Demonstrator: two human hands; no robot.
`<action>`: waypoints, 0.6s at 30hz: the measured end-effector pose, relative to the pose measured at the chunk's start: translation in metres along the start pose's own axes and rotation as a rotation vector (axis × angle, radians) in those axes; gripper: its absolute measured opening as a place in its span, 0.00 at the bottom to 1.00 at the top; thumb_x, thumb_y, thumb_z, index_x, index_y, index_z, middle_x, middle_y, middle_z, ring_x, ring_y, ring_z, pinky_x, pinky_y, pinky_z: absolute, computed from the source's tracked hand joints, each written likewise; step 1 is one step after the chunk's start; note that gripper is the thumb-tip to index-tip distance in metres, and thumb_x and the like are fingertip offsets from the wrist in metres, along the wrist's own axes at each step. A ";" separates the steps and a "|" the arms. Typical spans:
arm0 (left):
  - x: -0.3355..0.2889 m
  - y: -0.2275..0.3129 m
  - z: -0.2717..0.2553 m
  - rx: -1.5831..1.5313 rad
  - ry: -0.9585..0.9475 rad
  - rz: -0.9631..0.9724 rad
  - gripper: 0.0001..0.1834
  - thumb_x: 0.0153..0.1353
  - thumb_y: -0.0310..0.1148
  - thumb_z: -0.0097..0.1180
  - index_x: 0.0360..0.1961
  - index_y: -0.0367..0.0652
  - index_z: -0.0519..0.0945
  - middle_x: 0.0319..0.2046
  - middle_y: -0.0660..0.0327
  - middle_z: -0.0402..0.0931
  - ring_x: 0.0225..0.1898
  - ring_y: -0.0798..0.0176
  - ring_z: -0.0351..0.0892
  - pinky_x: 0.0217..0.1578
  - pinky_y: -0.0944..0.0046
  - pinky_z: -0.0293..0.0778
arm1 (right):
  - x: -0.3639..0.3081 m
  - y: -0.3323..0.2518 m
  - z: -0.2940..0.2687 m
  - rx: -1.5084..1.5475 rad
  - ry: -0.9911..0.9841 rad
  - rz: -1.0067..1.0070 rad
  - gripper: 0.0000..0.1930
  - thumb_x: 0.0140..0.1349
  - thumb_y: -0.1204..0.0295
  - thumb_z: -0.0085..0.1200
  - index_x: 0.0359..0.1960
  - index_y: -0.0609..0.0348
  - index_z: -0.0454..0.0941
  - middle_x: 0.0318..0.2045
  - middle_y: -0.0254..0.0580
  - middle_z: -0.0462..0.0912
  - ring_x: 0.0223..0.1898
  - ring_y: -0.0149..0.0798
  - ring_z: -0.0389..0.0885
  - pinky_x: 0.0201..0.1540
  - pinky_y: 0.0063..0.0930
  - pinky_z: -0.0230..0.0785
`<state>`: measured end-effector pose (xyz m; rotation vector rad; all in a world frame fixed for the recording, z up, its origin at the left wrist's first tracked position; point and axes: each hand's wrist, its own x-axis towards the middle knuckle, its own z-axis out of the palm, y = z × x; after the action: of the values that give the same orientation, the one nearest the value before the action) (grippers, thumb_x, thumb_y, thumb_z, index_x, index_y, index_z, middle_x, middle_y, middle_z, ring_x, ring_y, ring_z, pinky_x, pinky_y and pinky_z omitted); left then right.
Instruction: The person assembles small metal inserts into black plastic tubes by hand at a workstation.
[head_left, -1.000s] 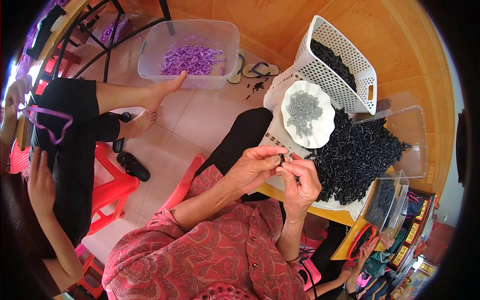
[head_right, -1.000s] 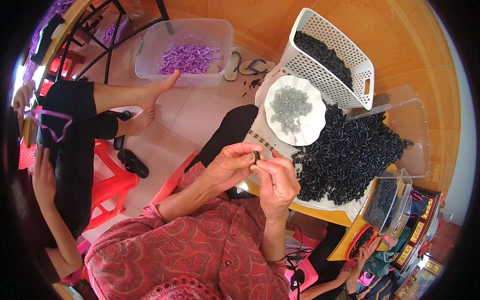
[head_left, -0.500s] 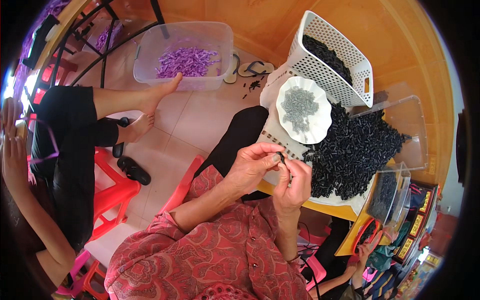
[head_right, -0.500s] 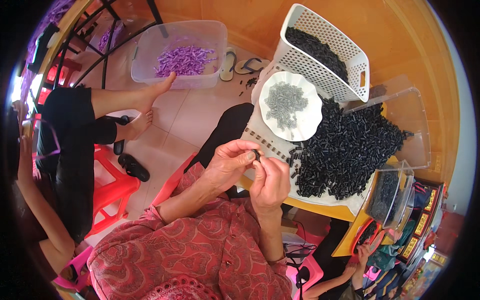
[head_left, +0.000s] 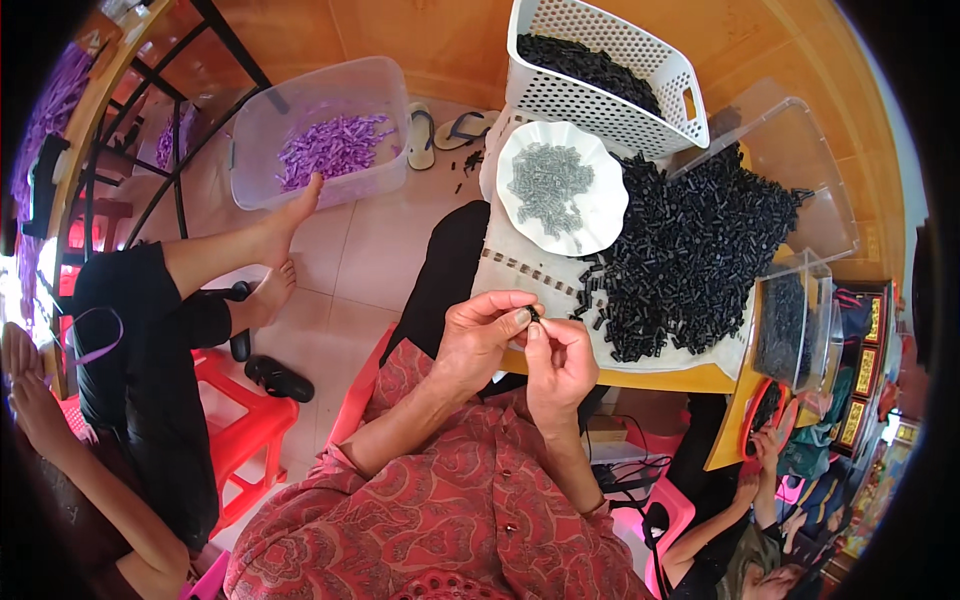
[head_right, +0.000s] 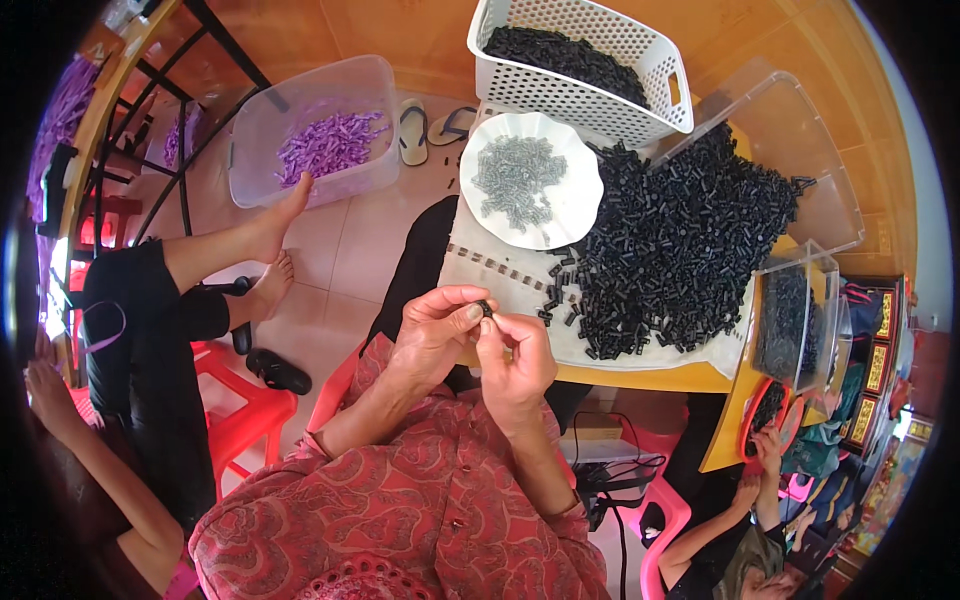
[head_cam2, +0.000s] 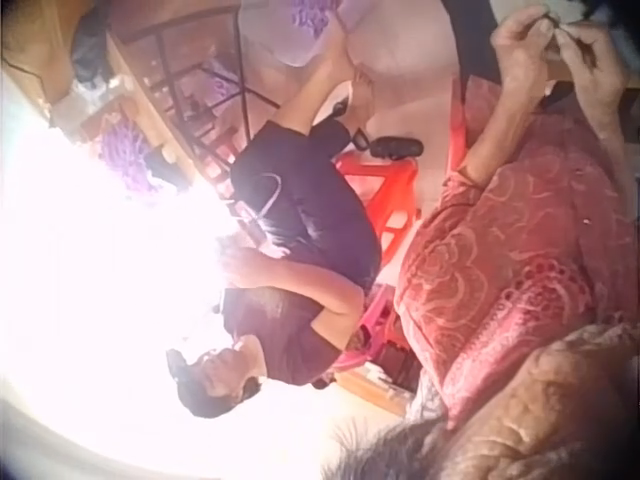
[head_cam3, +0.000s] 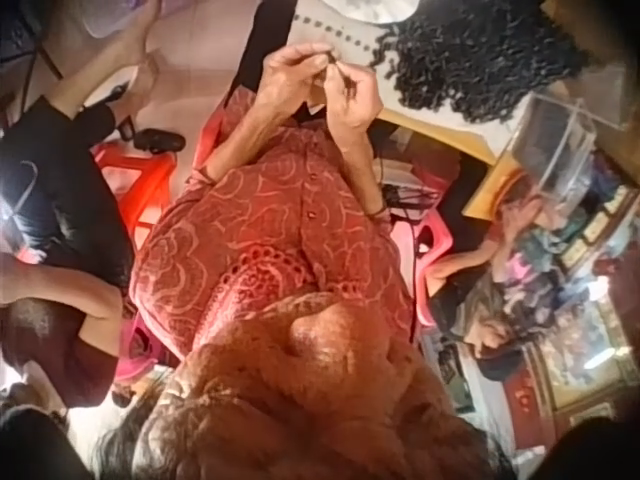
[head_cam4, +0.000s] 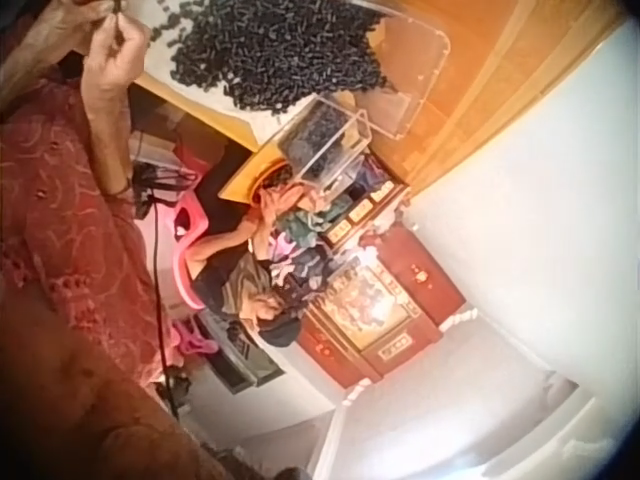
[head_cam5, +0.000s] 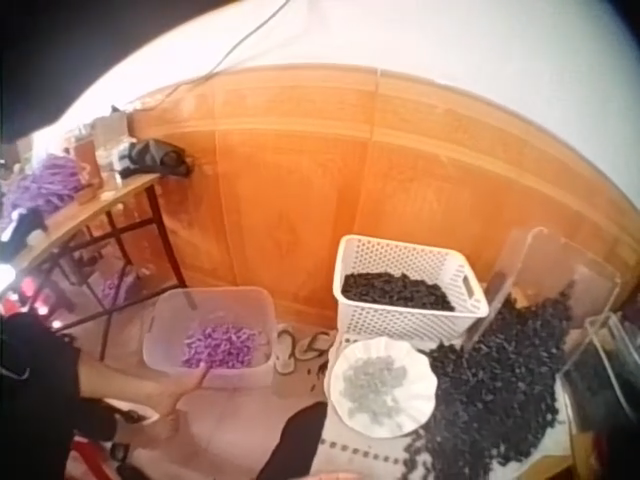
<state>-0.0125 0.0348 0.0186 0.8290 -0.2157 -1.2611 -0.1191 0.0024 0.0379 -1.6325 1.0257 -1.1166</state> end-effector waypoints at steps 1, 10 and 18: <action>0.000 0.000 0.000 -0.112 -0.007 -0.041 0.10 0.61 0.19 0.54 0.44 0.36 0.81 0.37 0.59 0.81 0.35 0.71 0.78 0.38 0.71 0.76 | 0.000 0.001 0.000 0.005 0.005 0.004 0.07 0.58 0.80 0.59 0.36 0.65 0.74 0.31 0.44 0.78 0.28 0.30 0.77 0.32 0.21 0.72; 0.003 -0.001 -0.005 -0.052 -0.077 0.024 0.11 0.61 0.19 0.55 0.45 0.36 0.80 0.37 0.59 0.81 0.36 0.71 0.79 0.40 0.70 0.77 | 0.004 -0.011 -0.006 0.252 -0.087 0.162 0.04 0.61 0.82 0.55 0.35 0.66 0.73 0.36 0.40 0.76 0.33 0.27 0.77 0.35 0.18 0.71; 0.001 -0.001 -0.005 0.031 0.009 0.042 0.10 0.61 0.20 0.55 0.44 0.36 0.80 0.36 0.60 0.81 0.35 0.71 0.78 0.38 0.70 0.76 | -0.006 0.004 0.005 0.253 -0.014 0.127 0.04 0.62 0.80 0.54 0.34 0.65 0.72 0.34 0.40 0.77 0.33 0.29 0.78 0.36 0.20 0.73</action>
<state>-0.0104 0.0365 0.0141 0.8526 -0.2440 -1.2173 -0.1166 0.0084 0.0319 -1.3543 0.9251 -1.1003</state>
